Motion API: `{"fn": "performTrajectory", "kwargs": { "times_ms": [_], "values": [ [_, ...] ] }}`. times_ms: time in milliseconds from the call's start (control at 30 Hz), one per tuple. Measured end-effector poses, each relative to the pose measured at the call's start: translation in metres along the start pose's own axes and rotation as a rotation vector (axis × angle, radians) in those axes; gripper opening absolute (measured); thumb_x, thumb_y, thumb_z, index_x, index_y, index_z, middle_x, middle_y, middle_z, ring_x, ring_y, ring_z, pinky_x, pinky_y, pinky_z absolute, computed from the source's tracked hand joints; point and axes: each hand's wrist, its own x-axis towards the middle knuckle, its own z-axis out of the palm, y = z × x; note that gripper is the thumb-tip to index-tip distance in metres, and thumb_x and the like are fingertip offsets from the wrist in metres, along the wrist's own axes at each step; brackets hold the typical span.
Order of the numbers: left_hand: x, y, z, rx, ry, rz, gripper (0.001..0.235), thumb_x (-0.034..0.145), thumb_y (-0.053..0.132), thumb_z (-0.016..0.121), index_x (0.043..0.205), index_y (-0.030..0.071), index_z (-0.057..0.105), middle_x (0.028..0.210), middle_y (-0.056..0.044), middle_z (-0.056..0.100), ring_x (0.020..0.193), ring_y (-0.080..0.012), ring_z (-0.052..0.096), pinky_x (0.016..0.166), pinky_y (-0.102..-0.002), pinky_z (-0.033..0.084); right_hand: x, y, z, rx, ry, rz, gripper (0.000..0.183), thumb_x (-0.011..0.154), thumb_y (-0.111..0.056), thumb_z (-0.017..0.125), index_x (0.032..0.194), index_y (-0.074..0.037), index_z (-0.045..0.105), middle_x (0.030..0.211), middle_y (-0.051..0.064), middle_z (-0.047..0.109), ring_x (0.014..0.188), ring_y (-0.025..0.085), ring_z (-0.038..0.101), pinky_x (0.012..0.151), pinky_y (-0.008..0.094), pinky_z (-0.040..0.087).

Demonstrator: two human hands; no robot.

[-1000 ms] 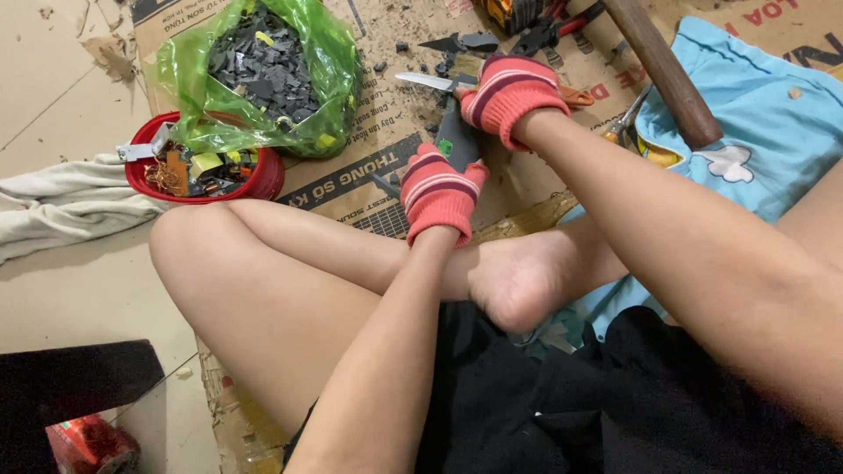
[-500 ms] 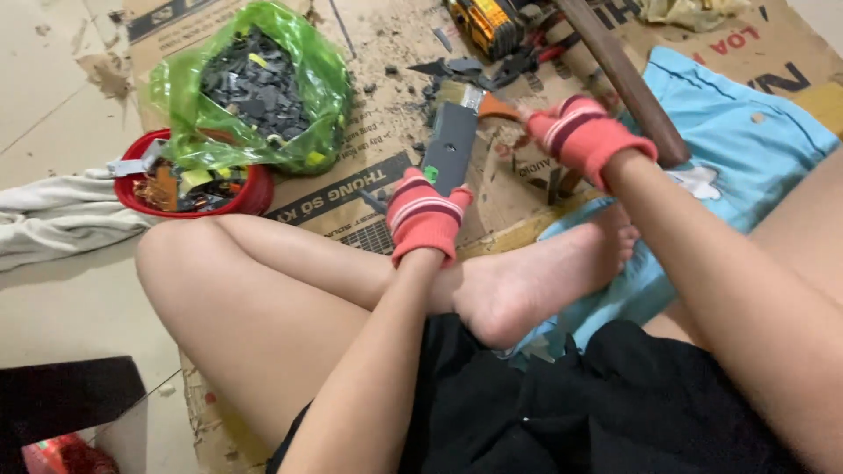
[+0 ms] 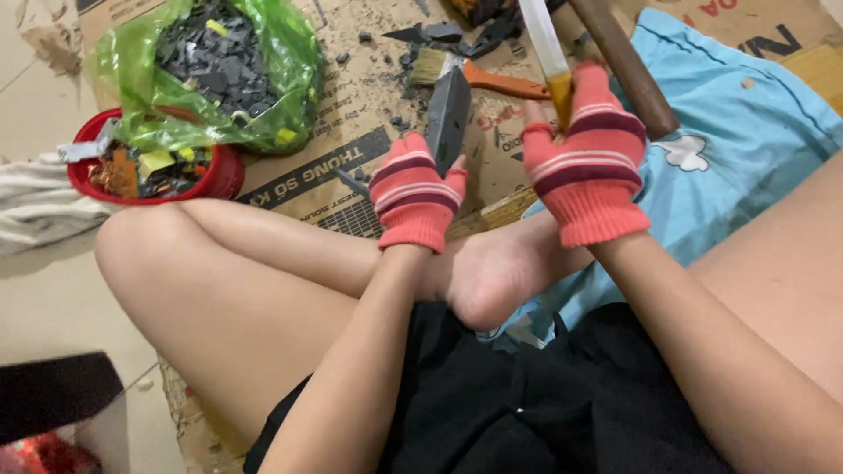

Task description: The person sits on the floor and uses pliers to cut a small black object. They then use a knife to scrape or cut the same object. The person continues to manipulate the object with the knife and pliers.

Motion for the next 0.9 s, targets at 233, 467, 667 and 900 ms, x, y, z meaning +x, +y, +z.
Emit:
{"fn": "performTrajectory", "kwargs": {
  "times_ms": [233, 467, 667, 900],
  "values": [
    [0.003, -0.002, 0.003, 0.017, -0.008, -0.019, 0.073, 0.082, 0.06, 0.068, 0.131, 0.006, 0.062, 0.117, -0.015, 0.071, 0.102, -0.0351, 0.072, 0.09, -0.052, 0.055, 0.04, 0.026, 0.022, -0.294, -0.151, -0.028, 0.043, 0.085, -0.037, 0.062, 0.125, -0.02, 0.063, 0.114, 0.015, 0.073, 0.111, 0.039, 0.068, 0.095, 0.055, 0.057],
    [0.003, -0.005, 0.007, 0.023, -0.008, -0.009, 0.07, 0.081, 0.059, 0.067, 0.129, 0.008, 0.063, 0.115, -0.014, 0.07, 0.098, -0.0353, 0.072, 0.085, -0.052, 0.056, 0.038, 0.018, 0.02, -0.334, -0.238, 0.019, 0.047, 0.089, -0.04, 0.058, 0.126, -0.012, 0.066, 0.118, 0.017, 0.074, 0.115, 0.04, 0.068, 0.099, 0.054, 0.055],
    [0.004, -0.007, 0.005, 0.009, -0.025, -0.032, 0.069, 0.081, 0.059, 0.067, 0.129, 0.009, 0.063, 0.114, -0.011, 0.07, 0.1, -0.033, 0.072, 0.087, -0.05, 0.057, 0.038, 0.02, 0.021, -0.213, -0.259, 0.004, 0.051, 0.089, -0.041, 0.053, 0.135, -0.021, 0.064, 0.115, 0.019, 0.074, 0.114, 0.038, 0.068, 0.097, 0.051, 0.056],
    [-0.015, -0.01, 0.006, -0.032, -0.113, -0.068, 0.07, 0.08, 0.058, 0.067, 0.131, 0.011, 0.062, 0.117, -0.012, 0.069, 0.103, -0.0332, 0.07, 0.088, -0.049, 0.056, 0.047, 0.018, 0.016, -0.2, -0.258, 0.025, 0.05, 0.091, -0.04, 0.052, 0.135, -0.02, 0.064, 0.116, 0.02, 0.073, 0.114, 0.039, 0.068, 0.098, 0.051, 0.055]
  ]
}}
